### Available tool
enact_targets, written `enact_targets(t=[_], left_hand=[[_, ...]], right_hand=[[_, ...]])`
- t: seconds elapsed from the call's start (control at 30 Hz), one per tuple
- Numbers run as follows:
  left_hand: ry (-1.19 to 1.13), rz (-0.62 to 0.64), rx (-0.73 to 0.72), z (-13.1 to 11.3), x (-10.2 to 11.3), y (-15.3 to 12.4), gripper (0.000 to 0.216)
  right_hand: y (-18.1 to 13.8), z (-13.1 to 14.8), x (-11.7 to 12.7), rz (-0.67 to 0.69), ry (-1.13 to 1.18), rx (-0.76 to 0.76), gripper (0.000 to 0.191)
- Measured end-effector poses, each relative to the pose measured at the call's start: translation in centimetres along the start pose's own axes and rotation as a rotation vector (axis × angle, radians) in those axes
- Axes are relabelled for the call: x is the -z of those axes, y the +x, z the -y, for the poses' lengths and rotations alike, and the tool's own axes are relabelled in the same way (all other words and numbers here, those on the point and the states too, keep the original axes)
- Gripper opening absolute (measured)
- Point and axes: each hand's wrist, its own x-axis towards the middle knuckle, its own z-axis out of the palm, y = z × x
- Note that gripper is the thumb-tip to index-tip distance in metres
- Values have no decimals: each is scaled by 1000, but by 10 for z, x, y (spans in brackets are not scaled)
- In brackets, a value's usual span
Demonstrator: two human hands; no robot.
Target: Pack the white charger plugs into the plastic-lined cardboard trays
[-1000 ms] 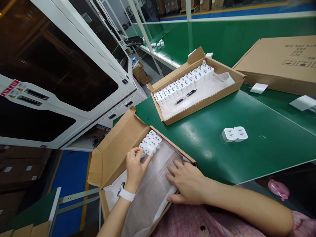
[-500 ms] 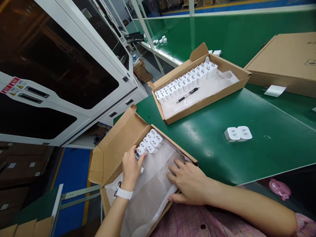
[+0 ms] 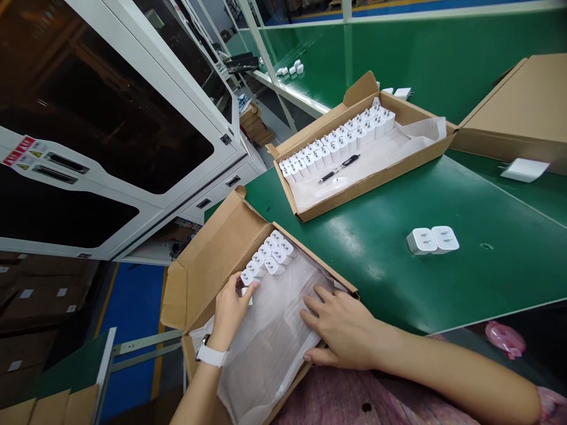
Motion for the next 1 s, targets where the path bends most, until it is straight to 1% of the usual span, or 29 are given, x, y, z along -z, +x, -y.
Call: enact_targets(t=[0.1,0.17,0.23,0.3,0.37,0.43,0.5,0.57,0.6,0.63,0.67,0.7,0.77,0.83,0.93,1.0], left_hand=[[53,21,33,2,2,-4,55],[114,63,85,2,5,-9,54],[145,123,120,0,10,-13,46],[143,169,126,-3,16,-18,34],[152,177,137,-4,22,-22,27],[120,144,156,-2,27,-23,30],[-57,81,165,2,29,-23,37],[-277,19,151,7,27,-21,41],[-356,-2,141,9,24,-20,42],[-384,-15,129,11,20,-19,44],[-367,-27,116,11,16,-18,48],[-320,-45,99,11,12,-16,53],[-177,-115,47,9,5,-13,61],[-4,-197,-12,6,-1,-7,60],[142,-260,-45,0,-2,7,57],[206,-324,-75,-13,5,20,55]], right_hand=[[0,0,0,-1,0,-3,61],[0,0,1,-1,-1,-5,60],[1,0,2,3,0,-8,59],[1,1,2,9,1,-10,59],[1,1,2,10,2,-9,59],[1,1,2,10,2,-3,59],[1,1,2,10,-1,-3,59],[0,0,2,17,0,-1,64],[0,-1,1,21,-1,7,68],[-1,-2,1,24,-4,23,71],[-1,-3,0,27,-14,42,72],[-1,-3,-2,27,-31,62,68],[0,-4,-4,17,-73,90,51],[4,-3,-6,0,-103,92,38],[13,-4,-8,-35,-133,51,38],[21,-6,-7,-42,-153,17,41]])
